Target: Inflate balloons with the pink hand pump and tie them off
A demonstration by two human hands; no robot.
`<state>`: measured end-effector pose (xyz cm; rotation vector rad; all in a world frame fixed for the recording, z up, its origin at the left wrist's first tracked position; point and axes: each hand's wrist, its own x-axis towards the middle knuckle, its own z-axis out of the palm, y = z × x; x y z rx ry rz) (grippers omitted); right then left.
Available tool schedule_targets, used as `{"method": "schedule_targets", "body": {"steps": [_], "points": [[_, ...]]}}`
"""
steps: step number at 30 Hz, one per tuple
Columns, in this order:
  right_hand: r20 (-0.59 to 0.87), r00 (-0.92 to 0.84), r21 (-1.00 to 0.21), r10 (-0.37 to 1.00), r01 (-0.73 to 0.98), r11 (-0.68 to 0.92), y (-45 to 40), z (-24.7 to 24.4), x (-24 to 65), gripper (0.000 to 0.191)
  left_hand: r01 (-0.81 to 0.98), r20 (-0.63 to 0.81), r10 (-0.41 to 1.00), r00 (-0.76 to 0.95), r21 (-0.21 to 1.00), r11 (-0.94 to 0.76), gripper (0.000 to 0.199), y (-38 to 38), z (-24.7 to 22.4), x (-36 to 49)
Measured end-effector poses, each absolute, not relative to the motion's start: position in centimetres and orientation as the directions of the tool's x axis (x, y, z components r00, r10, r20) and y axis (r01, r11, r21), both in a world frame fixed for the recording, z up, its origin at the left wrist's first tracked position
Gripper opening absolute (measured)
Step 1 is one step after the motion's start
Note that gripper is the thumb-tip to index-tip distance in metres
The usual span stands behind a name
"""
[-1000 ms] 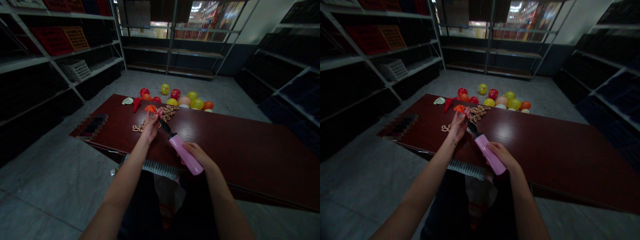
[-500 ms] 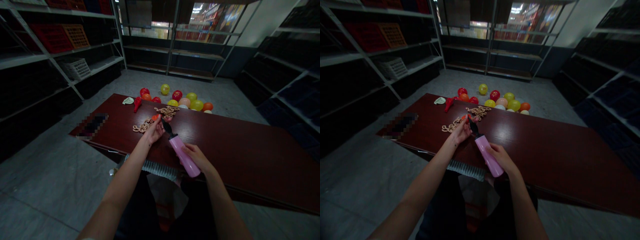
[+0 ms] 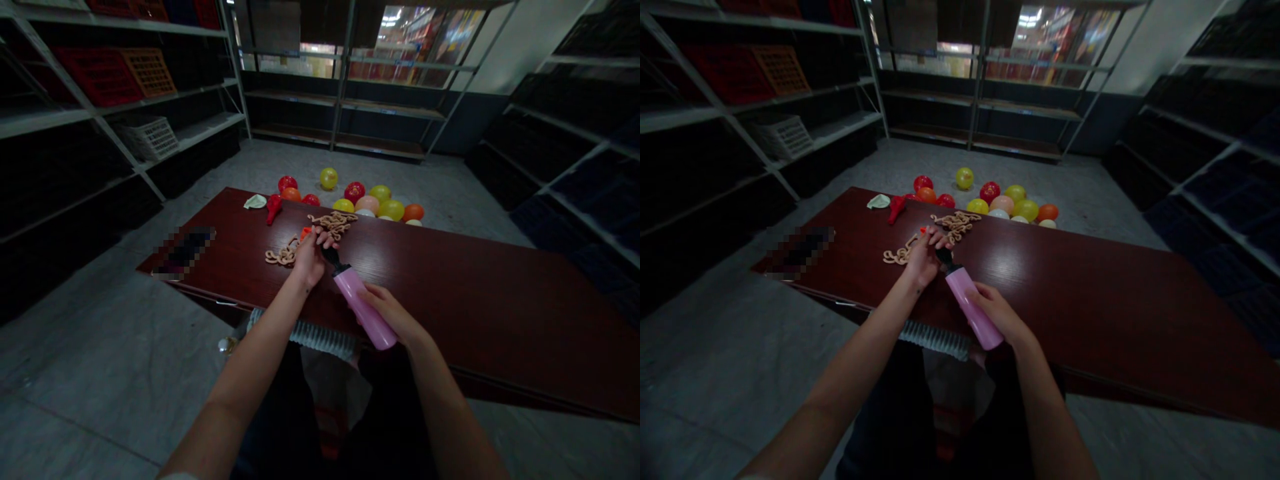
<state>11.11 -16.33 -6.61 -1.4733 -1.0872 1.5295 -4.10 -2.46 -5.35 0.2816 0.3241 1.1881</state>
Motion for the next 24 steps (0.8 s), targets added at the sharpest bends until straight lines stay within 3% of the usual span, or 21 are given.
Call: {"method": "schedule_targets", "body": {"steps": [5, 12, 24], "points": [[-0.221, -0.077, -0.958, 0.972, 0.205, -0.201, -15.8, -6.2, 10.1, 0.056, -0.883, -0.158, 0.978, 0.137, 0.429, 0.193, 0.032, -1.6, -3.5, -3.8], [-0.185, -0.11, -0.952, 0.977, 0.266, -0.15, -16.3, -6.4, 10.3, 0.051, -0.881, -0.128, 0.992, -0.015, 0.47, 0.048, 0.03, 1.6, -2.7, -6.6], [-0.179, -0.117, -0.949, 0.977, 0.281, -0.14, -16.6, -6.3, 10.1, 0.049, -0.901, -0.127, 0.991, -0.041, 0.433, 0.018, 0.017, 2.8, -4.1, -7.2]]}}
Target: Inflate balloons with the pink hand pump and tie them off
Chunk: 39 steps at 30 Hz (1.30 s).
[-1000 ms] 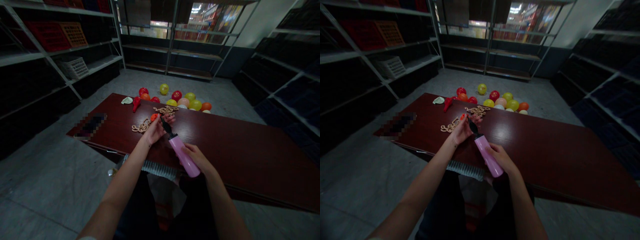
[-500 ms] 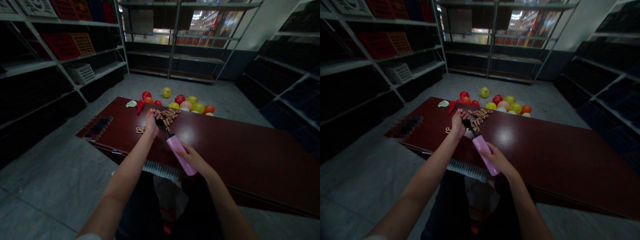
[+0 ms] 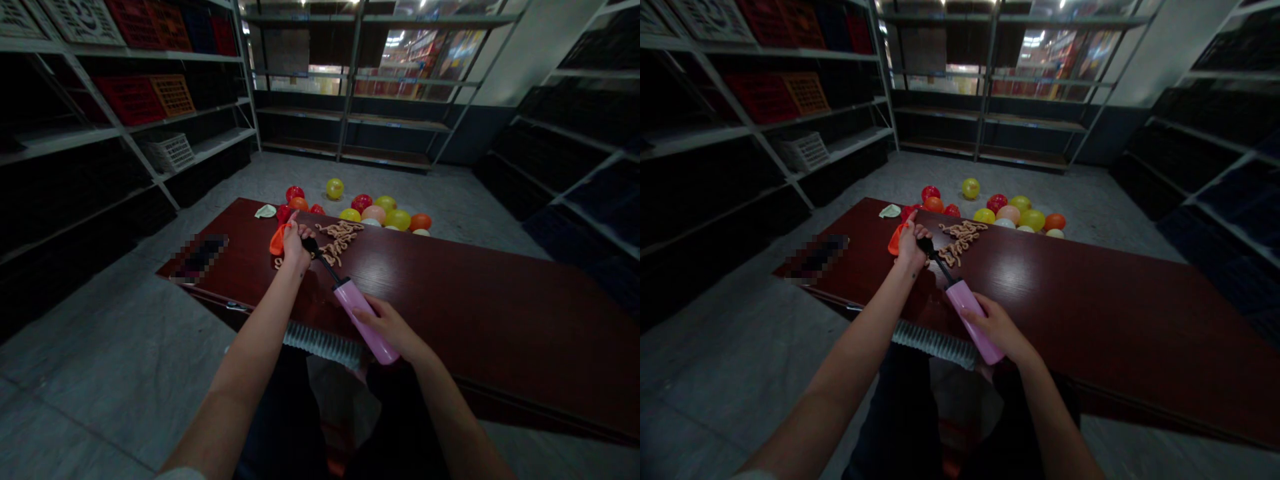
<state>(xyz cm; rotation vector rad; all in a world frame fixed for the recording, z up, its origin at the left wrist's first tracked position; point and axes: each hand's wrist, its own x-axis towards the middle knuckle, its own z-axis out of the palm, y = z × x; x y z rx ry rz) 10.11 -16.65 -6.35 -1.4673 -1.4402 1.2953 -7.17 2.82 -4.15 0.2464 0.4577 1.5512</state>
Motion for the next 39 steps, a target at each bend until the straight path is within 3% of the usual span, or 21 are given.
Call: {"method": "schedule_targets", "body": {"steps": [6, 11, 21, 30, 39], "points": [[-0.151, -0.084, -0.942, 0.985, 0.315, -0.118, -16.4, -6.1, 10.1, 0.052, -0.914, -0.15, 0.988, 0.041, 0.394, 0.098, 0.033, 2.7, -3.4, -7.0], [-0.148, -0.102, -0.926, 0.984, 0.365, -0.102, -15.6, -5.3, 9.6, 0.055, -0.882, -0.167, 0.978, 0.127, 0.433, 0.188, 0.033, 1.9, -1.9, -7.5], [-0.174, -0.118, -0.937, 0.978, 0.326, -0.128, -14.7, -4.0, 8.8, 0.046, -0.869, -0.138, 0.98, 0.141, 0.457, 0.189, 0.029, 0.5, -0.8, -8.0], [-0.397, -0.127, -0.918, 0.909, 0.047, -0.394, -16.2, -3.5, 8.5, 0.056, -0.846, -0.124, 0.98, 0.158, 0.495, 0.199, 0.028, -0.1, -0.7, -7.7], [-0.411, -0.192, -0.889, 0.891, -0.134, -0.438, -16.1, -4.1, 8.4, 0.052, -0.855, -0.133, 0.972, 0.192, 0.464, 0.233, 0.025, 0.3, -0.6, -7.5]]}}
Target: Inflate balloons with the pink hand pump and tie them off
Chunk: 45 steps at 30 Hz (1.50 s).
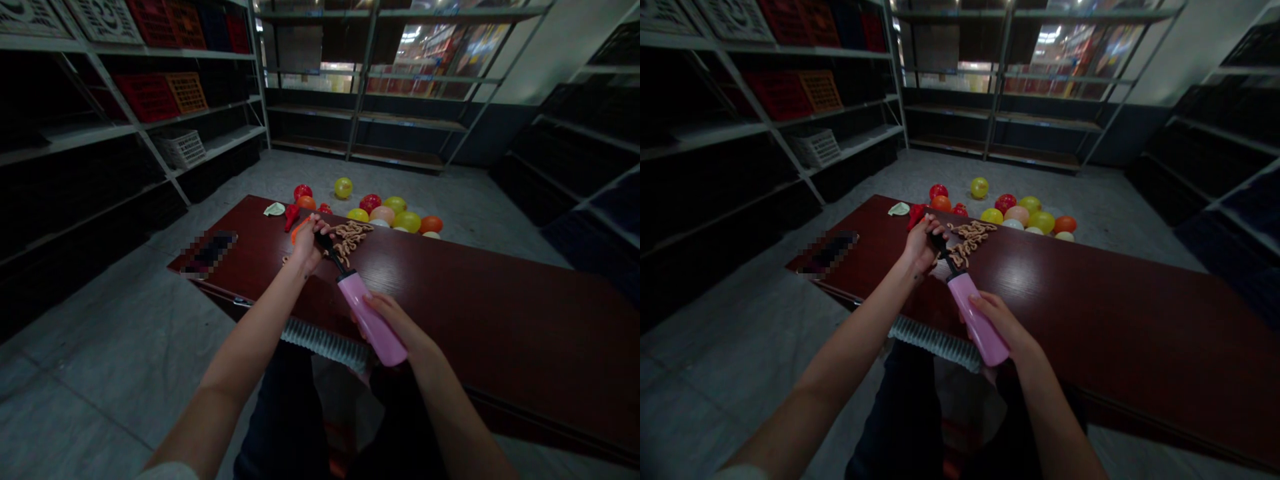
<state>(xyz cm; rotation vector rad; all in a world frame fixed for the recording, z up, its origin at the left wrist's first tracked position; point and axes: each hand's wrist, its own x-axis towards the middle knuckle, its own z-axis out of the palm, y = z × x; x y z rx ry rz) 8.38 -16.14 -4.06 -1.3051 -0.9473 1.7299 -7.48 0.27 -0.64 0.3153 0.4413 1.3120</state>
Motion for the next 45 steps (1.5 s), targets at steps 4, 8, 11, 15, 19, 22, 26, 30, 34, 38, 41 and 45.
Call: {"method": "schedule_targets", "body": {"steps": [4, 8, 11, 15, 19, 22, 26, 30, 34, 38, 41, 45], "points": [[-0.446, -0.187, -0.872, 0.875, -0.129, -0.472, -16.3, -4.0, 8.4, 0.049, -0.844, -0.205, 0.971, 0.126, 0.492, 0.213, 0.026, 0.9, -1.0, -8.3], [-0.478, -0.161, -0.868, 0.863, -0.06, -0.492, -16.7, -3.9, 8.7, 0.051, -0.836, -0.233, 0.967, 0.104, 0.506, 0.212, 0.028, 1.0, -1.5, -8.8], [-0.478, -0.161, -0.869, 0.863, -0.056, -0.492, -16.9, -4.1, 8.8, 0.054, -0.831, -0.231, 0.967, 0.106, 0.513, 0.214, 0.031, 0.9, -1.9, -8.8], [-0.456, -0.157, -0.882, 0.876, -0.052, -0.468, -17.0, -4.4, 9.0, 0.057, -0.834, -0.216, 0.969, 0.119, 0.508, 0.215, 0.033, 0.8, -2.6, -8.4], [-0.427, -0.149, -0.898, 0.892, -0.048, -0.438, -16.7, -4.7, 8.9, 0.06, -0.85, -0.188, 0.969, 0.16, 0.473, 0.232, 0.033, 0.7, -3.1, -8.0], [-0.417, -0.146, -0.903, 0.897, -0.047, -0.427, -16.3, -4.7, 8.7, 0.061, -0.858, -0.178, 0.966, 0.189, 0.449, 0.25, 0.032, 0.4, -3.1, -7.7], [-0.396, -0.157, -0.913, 0.905, -0.041, -0.406, -15.7, -4.5, 8.3, 0.058, -0.864, -0.155, 0.969, 0.192, 0.441, 0.241, 0.031, -0.1, -3.1, -7.4], [-0.373, -0.156, -0.923, 0.915, -0.039, -0.383, -15.2, -4.4, 8.0, 0.056, -0.866, -0.128, 0.975, 0.179, 0.449, 0.218, 0.026, -0.7, -2.9, -6.9], [-0.352, -0.131, -0.929, 0.927, -0.067, -0.363, -15.0, -4.9, 7.6, 0.053, -0.858, -0.117, 0.975, 0.188, 0.464, 0.221, 0.026, -1.6, -2.2, -6.4], [-0.334, -0.145, -0.934, 0.931, -0.082, -0.348, -14.8, -4.9, 7.2, 0.05, -0.859, -0.101, 0.978, 0.181, 0.467, 0.207, 0.028, -2.6, -1.6, -6.1], [-0.344, -0.158, -0.929, 0.925, -0.087, -0.36, -14.9, -4.6, 7.0, 0.051, -0.857, -0.119, 0.981, 0.155, 0.478, 0.193, 0.028, -2.9, -1.7, -6.0], [-0.388, -0.178, -0.907, 0.904, -0.103, -0.409, -15.3, -4.6, 7.0, 0.054, -0.85, -0.177, 0.983, 0.055, 0.508, 0.139, 0.025, -1.8, -2.4, -6.3]]}}
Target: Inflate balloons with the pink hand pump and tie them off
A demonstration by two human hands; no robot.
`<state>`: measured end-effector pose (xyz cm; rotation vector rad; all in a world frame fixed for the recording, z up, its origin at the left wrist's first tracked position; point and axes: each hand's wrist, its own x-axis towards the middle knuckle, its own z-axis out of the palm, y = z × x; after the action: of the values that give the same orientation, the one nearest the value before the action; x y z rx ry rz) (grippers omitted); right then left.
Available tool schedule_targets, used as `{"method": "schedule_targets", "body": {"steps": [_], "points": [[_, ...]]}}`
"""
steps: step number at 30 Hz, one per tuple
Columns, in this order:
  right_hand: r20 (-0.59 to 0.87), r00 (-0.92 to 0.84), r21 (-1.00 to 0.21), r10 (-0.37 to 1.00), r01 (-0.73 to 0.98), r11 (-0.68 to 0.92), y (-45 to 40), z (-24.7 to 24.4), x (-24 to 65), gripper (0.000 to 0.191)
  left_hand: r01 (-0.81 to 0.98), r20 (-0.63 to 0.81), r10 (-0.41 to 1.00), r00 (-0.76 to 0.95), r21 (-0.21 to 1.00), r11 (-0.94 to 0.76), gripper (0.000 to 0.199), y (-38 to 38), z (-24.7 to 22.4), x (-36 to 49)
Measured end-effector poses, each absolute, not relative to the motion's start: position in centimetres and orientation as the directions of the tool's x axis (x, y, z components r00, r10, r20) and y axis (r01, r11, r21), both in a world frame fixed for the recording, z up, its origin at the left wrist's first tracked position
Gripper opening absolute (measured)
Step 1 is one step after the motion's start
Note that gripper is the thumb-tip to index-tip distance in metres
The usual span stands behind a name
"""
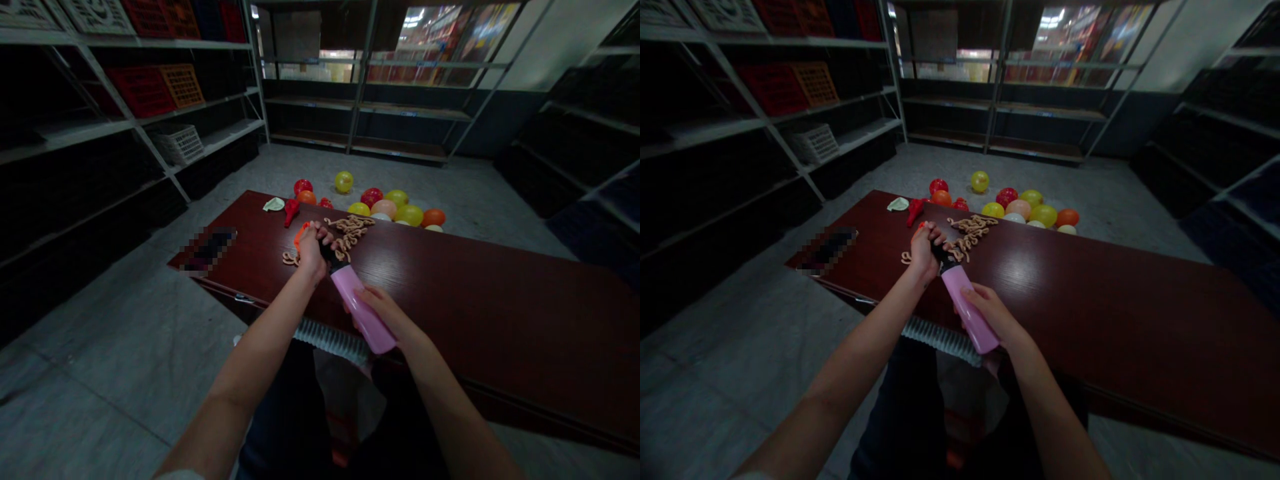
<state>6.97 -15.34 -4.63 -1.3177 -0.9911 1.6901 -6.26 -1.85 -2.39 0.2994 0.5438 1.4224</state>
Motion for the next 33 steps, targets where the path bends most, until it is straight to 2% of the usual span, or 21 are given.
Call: {"method": "schedule_targets", "body": {"steps": [7, 13, 26, 33], "points": [[-0.386, -0.159, -0.918, 0.909, -0.034, -0.395, -16.2, -5.7, 7.2, 0.062, -0.839, -0.204, 0.977, -0.062, 0.54, 0.06, 0.022, 1.8, -3.1, -7.3], [-0.379, -0.153, -0.925, 0.913, 0.037, -0.377, -16.8, -5.2, 7.9, 0.068, -0.853, -0.196, 0.974, -0.116, 0.522, 0.004, 0.023, 2.7, -2.3, -8.6], [-0.406, -0.18, -0.903, 0.896, -0.075, -0.424, -15.9, -4.3, 7.5, 0.061, -0.89, -0.119, 0.993, -0.023, 0.454, 0.034, 0.025, 0.6, -2.3, -7.5], [-0.347, -0.24, -0.916, 0.907, -0.122, -0.382, -13.7, -4.1, 6.8, 0.054, -0.882, -0.134, 0.991, 0.012, 0.465, 0.074, 0.027, -0.6, -1.5, -6.8]]}}
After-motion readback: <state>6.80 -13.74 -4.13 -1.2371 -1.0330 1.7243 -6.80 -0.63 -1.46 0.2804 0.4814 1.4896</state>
